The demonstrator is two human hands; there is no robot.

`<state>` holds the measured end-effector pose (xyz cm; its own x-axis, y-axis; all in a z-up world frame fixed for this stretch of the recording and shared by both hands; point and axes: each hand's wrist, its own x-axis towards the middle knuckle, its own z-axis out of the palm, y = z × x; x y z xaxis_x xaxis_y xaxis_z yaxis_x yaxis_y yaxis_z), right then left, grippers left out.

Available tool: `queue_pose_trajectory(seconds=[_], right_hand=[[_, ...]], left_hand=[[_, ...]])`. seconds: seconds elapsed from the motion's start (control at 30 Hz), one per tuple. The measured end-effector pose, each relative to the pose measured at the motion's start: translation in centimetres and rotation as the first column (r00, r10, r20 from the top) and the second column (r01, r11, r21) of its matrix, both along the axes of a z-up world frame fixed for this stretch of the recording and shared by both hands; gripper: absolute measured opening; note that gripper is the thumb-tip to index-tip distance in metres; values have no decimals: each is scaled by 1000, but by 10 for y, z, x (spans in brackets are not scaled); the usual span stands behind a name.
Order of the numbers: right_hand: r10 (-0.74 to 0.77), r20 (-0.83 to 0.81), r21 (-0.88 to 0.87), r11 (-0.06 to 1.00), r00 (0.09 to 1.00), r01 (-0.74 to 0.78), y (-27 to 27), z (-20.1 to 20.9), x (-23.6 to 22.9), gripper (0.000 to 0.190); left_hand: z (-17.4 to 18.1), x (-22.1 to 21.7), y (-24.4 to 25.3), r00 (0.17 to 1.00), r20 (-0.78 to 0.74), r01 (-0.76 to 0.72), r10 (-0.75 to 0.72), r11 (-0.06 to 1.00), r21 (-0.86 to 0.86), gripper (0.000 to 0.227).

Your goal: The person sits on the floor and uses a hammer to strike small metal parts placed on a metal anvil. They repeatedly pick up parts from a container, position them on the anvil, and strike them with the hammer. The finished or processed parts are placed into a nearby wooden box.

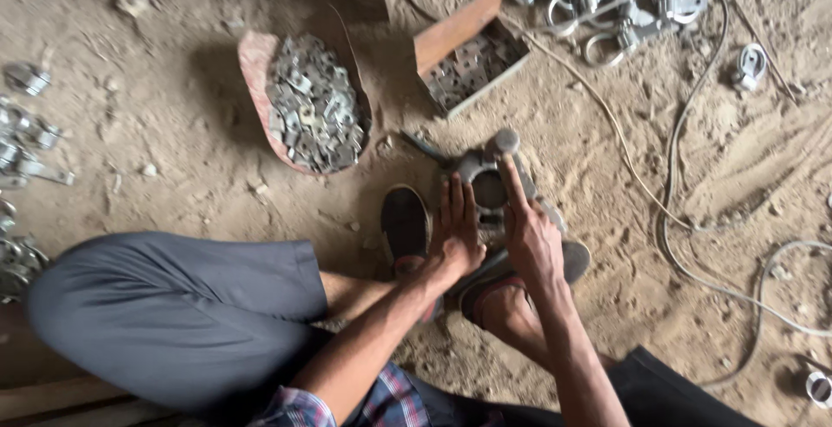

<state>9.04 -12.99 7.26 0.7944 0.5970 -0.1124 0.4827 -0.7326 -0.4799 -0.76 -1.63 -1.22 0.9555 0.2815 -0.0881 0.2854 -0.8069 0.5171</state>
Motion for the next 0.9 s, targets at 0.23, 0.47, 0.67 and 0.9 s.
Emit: queue_pose_trajectory(seconds=[0.23, 0.47, 0.67, 0.9], right_hand=[[-23, -86, 44, 999, 996, 27, -2, 0, -6, 77], [-43, -131, -65, 997, 990, 34, -7, 4, -11, 72], [-40, -140, -28, 999, 989, 36, -10, 7, -13, 73], [-21, -100, 7, 1000, 995, 22, -14, 11, -21, 79]], left_hand=[[-2, -2, 2, 1000, -4, 30, -30, 999, 44, 120], [-3, 0, 2, 997, -70, 43, -41, 999, 26, 122], [-5, 1, 3, 992, -115, 44, -41, 999, 18, 120], [-10, -1, 2, 995, -91, 41, -35, 998, 54, 120]])
